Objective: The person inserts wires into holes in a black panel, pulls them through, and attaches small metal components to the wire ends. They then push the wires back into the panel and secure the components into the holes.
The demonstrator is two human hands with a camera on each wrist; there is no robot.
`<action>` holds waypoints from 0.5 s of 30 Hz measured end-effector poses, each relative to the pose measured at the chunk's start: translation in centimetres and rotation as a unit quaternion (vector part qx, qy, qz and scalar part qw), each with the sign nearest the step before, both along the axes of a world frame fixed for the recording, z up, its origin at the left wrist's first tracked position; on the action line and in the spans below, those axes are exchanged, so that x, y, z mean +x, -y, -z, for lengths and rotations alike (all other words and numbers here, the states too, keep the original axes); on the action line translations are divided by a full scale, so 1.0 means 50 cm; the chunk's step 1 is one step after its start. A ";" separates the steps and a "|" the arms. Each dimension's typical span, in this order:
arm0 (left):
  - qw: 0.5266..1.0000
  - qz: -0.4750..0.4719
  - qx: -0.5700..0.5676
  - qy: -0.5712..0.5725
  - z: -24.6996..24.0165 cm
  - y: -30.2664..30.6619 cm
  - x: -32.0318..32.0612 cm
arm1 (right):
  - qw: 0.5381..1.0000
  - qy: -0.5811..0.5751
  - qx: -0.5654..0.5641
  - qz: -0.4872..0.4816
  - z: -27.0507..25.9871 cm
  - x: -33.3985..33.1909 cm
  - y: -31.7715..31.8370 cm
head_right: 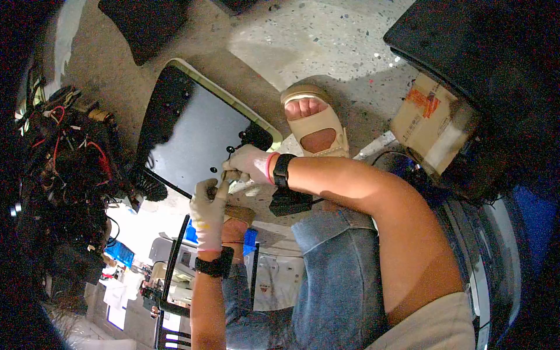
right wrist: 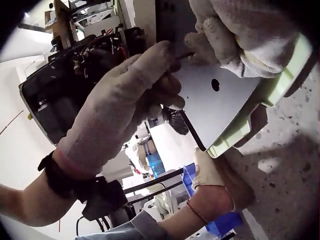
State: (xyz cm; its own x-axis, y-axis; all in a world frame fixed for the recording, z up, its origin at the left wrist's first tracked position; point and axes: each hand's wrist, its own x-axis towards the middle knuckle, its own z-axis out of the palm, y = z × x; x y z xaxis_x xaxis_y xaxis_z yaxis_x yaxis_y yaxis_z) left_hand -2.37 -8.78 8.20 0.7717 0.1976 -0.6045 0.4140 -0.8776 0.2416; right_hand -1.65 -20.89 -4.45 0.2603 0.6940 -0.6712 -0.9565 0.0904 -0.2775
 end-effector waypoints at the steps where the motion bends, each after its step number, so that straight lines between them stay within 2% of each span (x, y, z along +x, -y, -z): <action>1: 0.998 0.058 0.011 -0.027 -0.006 0.000 0.005 | 1.000 -0.021 -0.019 0.006 0.000 0.001 -0.006; 5: 0.999 0.038 0.000 -0.031 -0.002 0.001 0.004 | 0.996 -0.081 -0.041 0.005 -0.025 0.019 0.003; 7: 0.991 -0.059 -0.014 -0.117 0.000 0.010 0.004 | 0.994 -0.097 -0.045 -0.001 -0.020 0.018 -0.001; 8: 0.991 -0.059 -0.014 -0.117 -0.001 0.019 0.006 | 0.992 -0.113 -0.049 -0.007 -0.019 0.018 -0.003; 9: 0.951 -0.247 -0.113 -0.147 -0.003 0.030 0.009 | 0.992 -0.113 -0.049 -0.007 -0.021 0.018 0.001; 10: 0.866 -0.423 -0.205 -0.170 -0.005 0.036 0.010 | 0.993 -0.120 -0.006 0.011 -0.023 0.016 0.009; 11: 0.865 -0.424 -0.206 -0.170 0.000 0.030 0.002 | 0.991 -0.127 0.038 0.029 -0.025 0.014 0.015; 13: 0.746 -0.536 -0.333 -0.211 0.009 0.019 -0.011 | 0.992 -0.121 0.037 0.022 -0.037 0.024 0.027; 14: 0.746 -0.536 -0.334 -0.211 0.011 0.018 -0.015 | 0.993 -0.114 0.036 0.016 -0.040 0.027 0.031; 15: 0.817 -0.472 -0.258 -0.207 0.004 0.029 -0.006 | 0.993 -0.114 0.035 0.016 -0.037 0.027 0.027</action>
State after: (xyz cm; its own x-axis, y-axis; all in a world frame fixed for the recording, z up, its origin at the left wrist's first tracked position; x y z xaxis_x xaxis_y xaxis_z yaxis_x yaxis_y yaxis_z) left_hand -2.66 -10.25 8.02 0.1305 0.2229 -0.9661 0.9879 0.0536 0.1458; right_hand -0.30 -22.22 -2.61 0.1307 0.7353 -0.6650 -0.9899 0.1335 -0.0470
